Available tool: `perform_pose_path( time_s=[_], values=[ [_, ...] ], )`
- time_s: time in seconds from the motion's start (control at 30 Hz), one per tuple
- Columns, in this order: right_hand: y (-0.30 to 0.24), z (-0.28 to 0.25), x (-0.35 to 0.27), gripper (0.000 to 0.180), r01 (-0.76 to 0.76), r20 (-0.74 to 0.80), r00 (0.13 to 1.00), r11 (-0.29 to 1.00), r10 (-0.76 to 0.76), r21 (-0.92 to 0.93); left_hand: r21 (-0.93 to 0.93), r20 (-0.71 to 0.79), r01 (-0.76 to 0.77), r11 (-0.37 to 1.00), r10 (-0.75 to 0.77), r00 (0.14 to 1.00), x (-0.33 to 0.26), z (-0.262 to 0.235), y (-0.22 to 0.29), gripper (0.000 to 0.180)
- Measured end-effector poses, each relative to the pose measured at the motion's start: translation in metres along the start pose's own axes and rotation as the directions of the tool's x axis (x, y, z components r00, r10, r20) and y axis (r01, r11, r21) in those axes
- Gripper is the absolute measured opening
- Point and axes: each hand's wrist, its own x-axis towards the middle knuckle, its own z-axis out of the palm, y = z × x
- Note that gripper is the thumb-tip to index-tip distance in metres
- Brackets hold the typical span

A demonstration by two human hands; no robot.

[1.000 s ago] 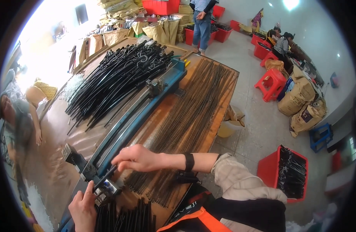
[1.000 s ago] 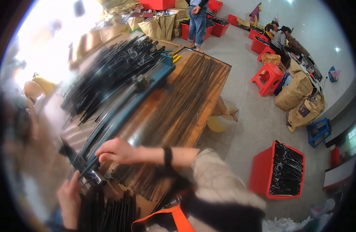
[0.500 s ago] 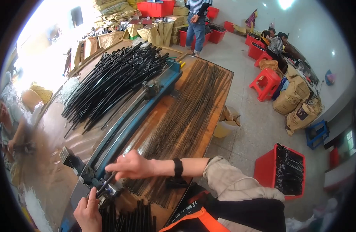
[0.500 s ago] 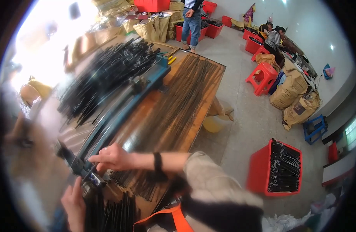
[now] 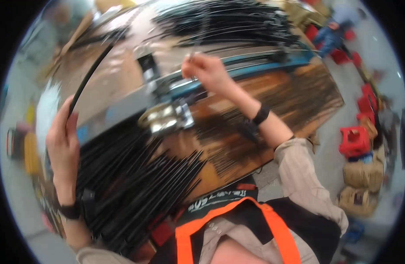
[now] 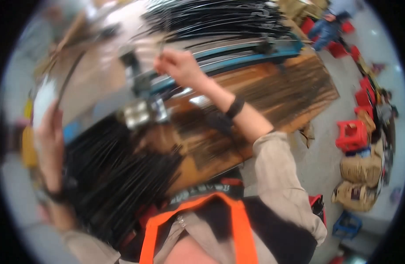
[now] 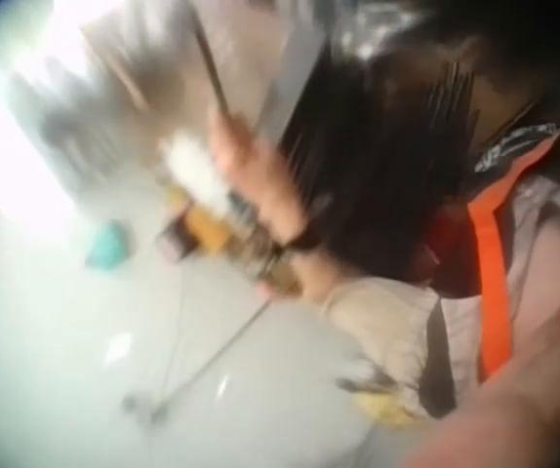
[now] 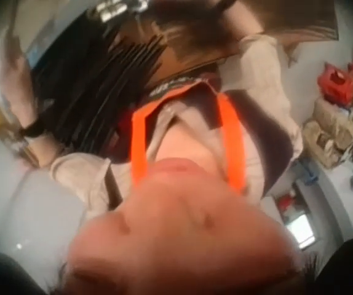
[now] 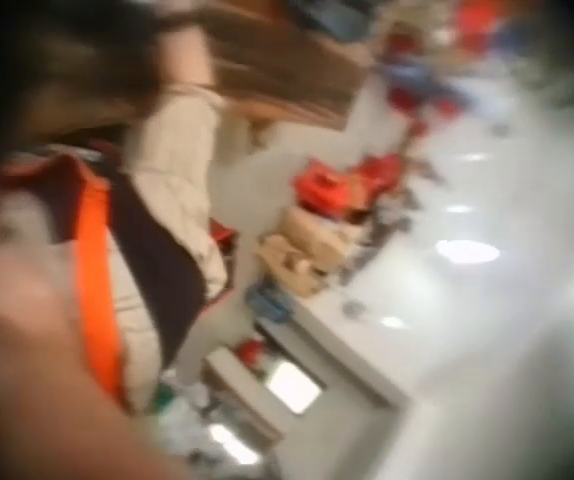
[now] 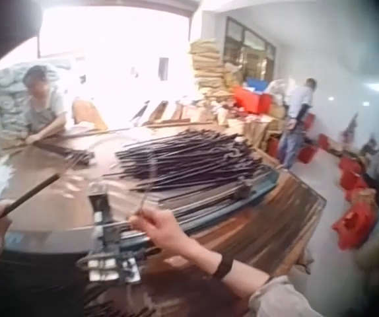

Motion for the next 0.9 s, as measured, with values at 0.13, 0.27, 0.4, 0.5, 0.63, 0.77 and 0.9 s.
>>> perform_pose_path(
  time_s=[0.13,0.27,0.4,0.5,0.63,0.77,0.9],
  values=[
    [-0.024,0.056,0.046,0.013,0.159,0.118,0.978,0.981,-0.171,0.110,0.040,-0.008,0.134,0.990,-0.134,0.991,-0.034,-0.026,-0.014,0.028],
    [-0.022,0.080,0.058,0.014,0.184,0.147,0.968,0.974,-0.203,0.135,0.060,-0.023,0.202,0.978,-0.201,0.979,-0.074,-0.027,-0.043,0.027],
    [-0.025,0.089,0.062,0.017,0.139,0.239,0.960,0.990,-0.143,0.034,0.010,0.037,0.289,0.957,-0.289,0.957,-0.082,-0.024,-0.049,0.026],
    [-0.029,0.097,0.070,0.018,0.123,0.365,0.927,0.990,-0.091,-0.064,0.005,-0.024,0.224,0.975,-0.224,0.974,-0.080,-0.018,-0.055,0.026],
    [-0.030,0.110,0.076,0.015,0.254,0.495,0.863,0.936,-0.105,-0.243,0.009,-0.045,0.215,0.977,-0.214,0.976,-0.073,-0.011,-0.050,0.026],
    [-0.009,0.078,0.065,0.003,0.492,0.342,0.869,0.680,-0.356,-0.543,0.052,-0.028,0.215,0.975,-0.214,0.976,-0.071,-0.007,-0.063,0.026],
    [0.034,-0.025,0.018,0.007,0.409,0.232,0.900,0.529,-0.369,-0.743,0.115,0.079,0.213,0.970,-0.223,0.972,-0.071,0.002,-0.073,0.025]
  ],
)
